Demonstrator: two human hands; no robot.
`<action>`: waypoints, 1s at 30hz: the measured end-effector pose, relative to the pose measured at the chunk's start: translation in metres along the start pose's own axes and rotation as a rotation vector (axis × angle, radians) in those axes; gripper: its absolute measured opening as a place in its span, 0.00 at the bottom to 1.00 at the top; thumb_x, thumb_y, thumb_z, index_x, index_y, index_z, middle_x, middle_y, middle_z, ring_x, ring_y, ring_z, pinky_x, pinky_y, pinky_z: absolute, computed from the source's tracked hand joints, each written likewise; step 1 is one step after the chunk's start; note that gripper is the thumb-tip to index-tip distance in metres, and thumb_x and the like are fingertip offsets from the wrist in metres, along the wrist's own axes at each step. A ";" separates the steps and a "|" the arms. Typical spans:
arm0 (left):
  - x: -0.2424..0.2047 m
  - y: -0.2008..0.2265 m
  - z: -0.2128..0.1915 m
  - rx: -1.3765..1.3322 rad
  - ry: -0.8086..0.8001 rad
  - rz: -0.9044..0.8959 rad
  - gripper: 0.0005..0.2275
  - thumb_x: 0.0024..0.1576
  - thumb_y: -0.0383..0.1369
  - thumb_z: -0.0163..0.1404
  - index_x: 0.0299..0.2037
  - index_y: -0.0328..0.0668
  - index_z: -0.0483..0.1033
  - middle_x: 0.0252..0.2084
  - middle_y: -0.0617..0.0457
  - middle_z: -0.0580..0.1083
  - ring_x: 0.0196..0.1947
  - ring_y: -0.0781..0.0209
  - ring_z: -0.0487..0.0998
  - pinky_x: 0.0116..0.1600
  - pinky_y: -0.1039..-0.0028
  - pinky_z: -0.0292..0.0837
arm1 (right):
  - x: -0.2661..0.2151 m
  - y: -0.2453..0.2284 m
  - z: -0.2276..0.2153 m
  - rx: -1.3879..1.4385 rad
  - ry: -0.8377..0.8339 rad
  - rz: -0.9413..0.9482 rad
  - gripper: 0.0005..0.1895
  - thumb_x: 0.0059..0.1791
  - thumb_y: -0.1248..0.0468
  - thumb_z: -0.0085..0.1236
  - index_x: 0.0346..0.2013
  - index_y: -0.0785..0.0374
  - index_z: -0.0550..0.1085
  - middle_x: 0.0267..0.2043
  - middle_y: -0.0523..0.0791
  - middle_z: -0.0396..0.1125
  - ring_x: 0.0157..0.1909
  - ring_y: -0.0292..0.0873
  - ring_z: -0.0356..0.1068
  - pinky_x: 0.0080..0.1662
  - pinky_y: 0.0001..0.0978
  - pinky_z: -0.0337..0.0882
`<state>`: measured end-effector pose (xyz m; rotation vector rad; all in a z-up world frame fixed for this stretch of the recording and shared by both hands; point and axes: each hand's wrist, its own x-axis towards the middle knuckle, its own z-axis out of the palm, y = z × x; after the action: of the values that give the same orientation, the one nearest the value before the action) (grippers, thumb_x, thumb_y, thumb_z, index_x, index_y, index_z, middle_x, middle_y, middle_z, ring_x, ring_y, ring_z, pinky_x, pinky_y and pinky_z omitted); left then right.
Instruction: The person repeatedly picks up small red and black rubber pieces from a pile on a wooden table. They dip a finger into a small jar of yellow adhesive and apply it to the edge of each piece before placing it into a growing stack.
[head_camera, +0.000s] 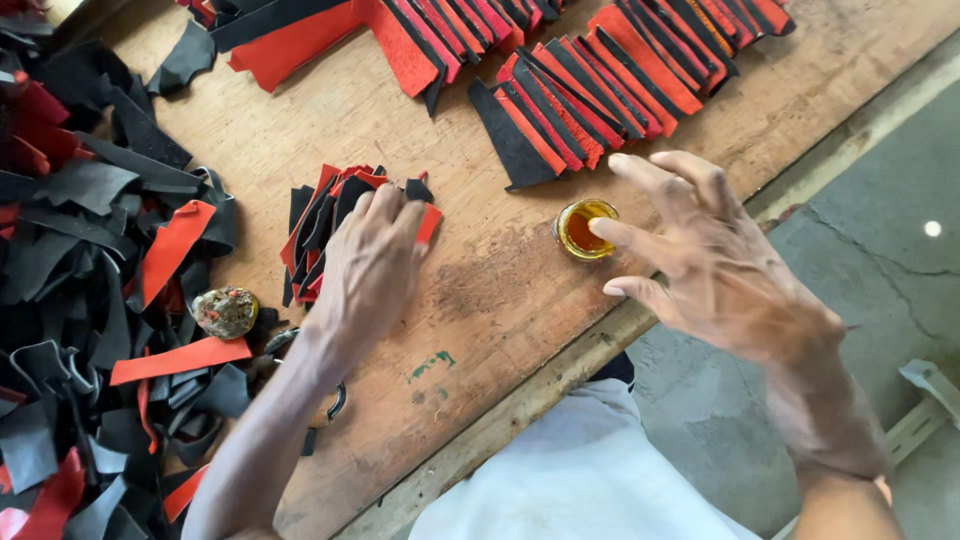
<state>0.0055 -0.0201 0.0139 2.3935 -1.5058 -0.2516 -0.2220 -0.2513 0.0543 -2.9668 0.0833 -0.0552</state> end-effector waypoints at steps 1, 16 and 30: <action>-0.006 0.001 0.006 0.064 0.026 -0.001 0.20 0.49 0.26 0.59 0.52 0.26 0.72 0.48 0.39 0.69 0.48 0.44 0.71 0.53 0.57 0.70 | 0.002 0.000 0.001 -0.026 -0.053 0.014 0.33 0.37 0.45 0.66 0.52 0.57 0.75 0.71 0.52 0.44 0.70 0.55 0.43 0.70 0.49 0.50; -0.023 -0.008 0.044 0.152 0.100 -0.075 0.15 0.47 0.14 0.51 0.44 0.34 0.70 0.42 0.43 0.69 0.45 0.49 0.68 0.53 0.58 0.67 | -0.003 0.002 0.008 -0.063 0.029 -0.035 0.24 0.37 0.53 0.70 0.42 0.62 0.79 0.70 0.52 0.50 0.69 0.54 0.48 0.70 0.48 0.52; -0.027 -0.010 -0.004 -0.338 0.335 -0.148 0.07 0.56 0.18 0.58 0.41 0.30 0.73 0.37 0.44 0.75 0.36 0.52 0.77 0.42 0.65 0.73 | -0.047 -0.046 0.024 0.542 0.889 0.036 0.26 0.54 0.58 0.65 0.61 0.63 0.65 0.55 0.47 0.55 0.46 0.36 0.63 0.42 0.25 0.76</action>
<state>0.0039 0.0086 0.0133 2.1473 -1.0473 -0.1167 -0.2651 -0.1992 0.0376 -2.1880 0.1922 -1.1675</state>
